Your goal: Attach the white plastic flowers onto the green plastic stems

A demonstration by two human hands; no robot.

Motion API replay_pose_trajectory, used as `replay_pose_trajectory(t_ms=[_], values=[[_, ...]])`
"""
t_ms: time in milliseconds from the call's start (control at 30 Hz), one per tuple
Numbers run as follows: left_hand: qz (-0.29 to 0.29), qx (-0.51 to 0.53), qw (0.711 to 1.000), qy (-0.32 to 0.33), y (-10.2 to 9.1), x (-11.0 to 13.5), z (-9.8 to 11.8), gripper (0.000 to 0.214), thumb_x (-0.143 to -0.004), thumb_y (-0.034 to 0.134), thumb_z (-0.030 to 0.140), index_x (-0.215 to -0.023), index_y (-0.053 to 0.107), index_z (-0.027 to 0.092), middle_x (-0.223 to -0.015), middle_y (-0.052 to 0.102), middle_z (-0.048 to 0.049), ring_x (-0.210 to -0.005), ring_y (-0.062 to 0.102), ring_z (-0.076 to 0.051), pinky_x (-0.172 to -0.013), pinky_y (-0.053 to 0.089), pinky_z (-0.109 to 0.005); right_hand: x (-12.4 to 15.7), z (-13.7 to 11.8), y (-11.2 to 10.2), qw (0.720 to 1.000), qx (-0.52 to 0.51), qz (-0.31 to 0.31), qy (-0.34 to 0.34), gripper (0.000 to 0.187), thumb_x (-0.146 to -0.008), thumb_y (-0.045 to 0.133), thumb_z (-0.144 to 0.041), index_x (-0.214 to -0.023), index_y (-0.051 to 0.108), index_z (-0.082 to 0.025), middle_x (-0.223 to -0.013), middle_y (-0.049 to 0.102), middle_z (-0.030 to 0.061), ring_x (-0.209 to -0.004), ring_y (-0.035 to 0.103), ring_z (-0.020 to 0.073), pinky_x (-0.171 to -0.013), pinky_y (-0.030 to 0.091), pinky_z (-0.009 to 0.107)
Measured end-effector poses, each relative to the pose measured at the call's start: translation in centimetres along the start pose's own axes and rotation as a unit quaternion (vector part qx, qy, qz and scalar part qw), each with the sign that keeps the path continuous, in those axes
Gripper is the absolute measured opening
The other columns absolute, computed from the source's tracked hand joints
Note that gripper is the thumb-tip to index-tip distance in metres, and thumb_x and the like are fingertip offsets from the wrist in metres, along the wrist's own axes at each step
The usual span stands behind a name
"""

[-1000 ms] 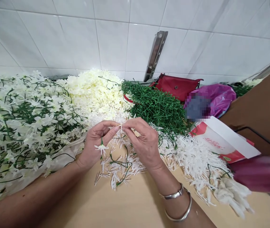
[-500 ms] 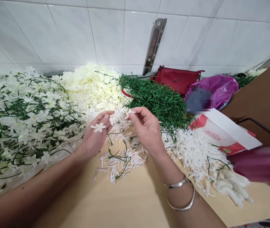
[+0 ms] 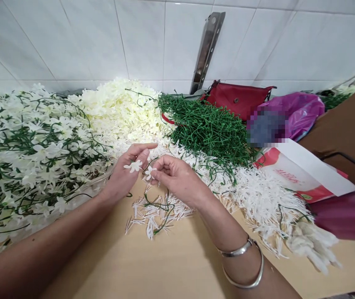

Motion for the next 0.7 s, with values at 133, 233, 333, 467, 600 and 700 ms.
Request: replay_pose_trajectory(t_ms=[133, 233, 333, 467, 600, 700], values=[[-0.076, -0.042, 0.995, 0.047, 0.0, -0.2, -0.3, 0.017, -0.094, 0.065, 0.023, -0.104, 0.079, 0.025, -0.106, 0.067, -0.0069, -0.105, 0.061, -0.02, -0.097, 0.05, -0.037, 0.1, -0.3, -1.1, 0.999, 0.003, 0.039, 0.007, 0.032, -0.077, 0.081, -0.047, -0.074, 0.063, -0.02, -0.07, 0.069, -0.0002, -0.059, 0.057, 0.0115, -0.051, 0.044, 0.025], [-0.125, -0.046, 0.99, 0.052, 0.2, -0.2, -0.1, 0.019, -0.092, 0.067, 0.019, -0.107, 0.077, 0.026, -0.113, 0.071, -0.0068, -0.109, 0.063, -0.022, -0.102, 0.048, -0.039, 0.2, -0.3, -1.5, 0.997, -0.004, 0.073, 0.013, 0.033, -0.073, 0.084, -0.047, -0.073, 0.064, -0.02, -0.073, 0.071, 0.0009, -0.06, 0.059, 0.0121, -0.052, 0.044, 0.026], [-0.159, -0.065, 0.983, 0.059, 0.2, -0.3, 0.2, 0.023, -0.092, 0.065, 0.017, -0.111, 0.075, 0.025, -0.113, 0.074, -0.0063, -0.106, 0.066, -0.021, -0.099, 0.048, -0.037, 0.2, 0.0, -1.6, 0.994, -0.016, 0.101, 0.033, 0.034, -0.07, 0.086, -0.047, -0.073, 0.065, -0.02, -0.069, 0.07, 0.0008, -0.058, 0.059, 0.0131, -0.05, 0.043, 0.027], [-0.157, -0.089, 0.983, 0.034, 0.1, -0.4, 0.0, 0.016, -0.095, 0.059, 0.023, -0.102, 0.073, 0.019, -0.093, 0.072, -0.0048, -0.084, 0.063, -0.016, -0.079, 0.049, -0.03, 0.1, 0.2, -2.3, 0.987, -0.012, 0.161, 0.021, 0.034, -0.065, 0.088, -0.045, -0.074, 0.067, -0.02, -0.071, 0.072, 0.0015, -0.064, 0.063, 0.0148, -0.055, 0.047, 0.028], [-0.15, -0.094, 0.984, 0.018, 0.2, -0.5, -0.4, 0.012, -0.093, 0.06, 0.026, -0.097, 0.068, 0.019, -0.072, 0.062, 0.0018, -0.065, 0.051, -0.012, -0.064, 0.041, -0.024, 0.2, 0.1, -2.6, 0.985, -0.02, 0.172, 0.022, 0.039, -0.062, 0.091, -0.049, -0.075, 0.067, -0.02, -0.067, 0.068, -0.0006, -0.059, 0.058, 0.0134, -0.053, 0.047, 0.028], [-0.119, -0.108, 0.987, 0.023, 0.0, -0.6, -0.4, 0.006, -0.089, 0.061, 0.023, -0.088, 0.065, 0.019, -0.069, 0.06, 0.003, -0.06, 0.045, -0.011, -0.061, 0.037, -0.024, 0.2, -0.1, -2.5, 0.988, -0.056, 0.138, 0.038, 0.042, -0.062, 0.09, -0.051, -0.077, 0.065, -0.021, -0.066, 0.067, -0.0012, -0.056, 0.057, 0.0128, -0.052, 0.047, 0.029]])
Point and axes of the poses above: each hand's wrist, its own x-axis away from the middle knuckle, its own y-axis out of the palm, z = x × y, the point moved 2 cm from there along -x, towards the middle knuckle
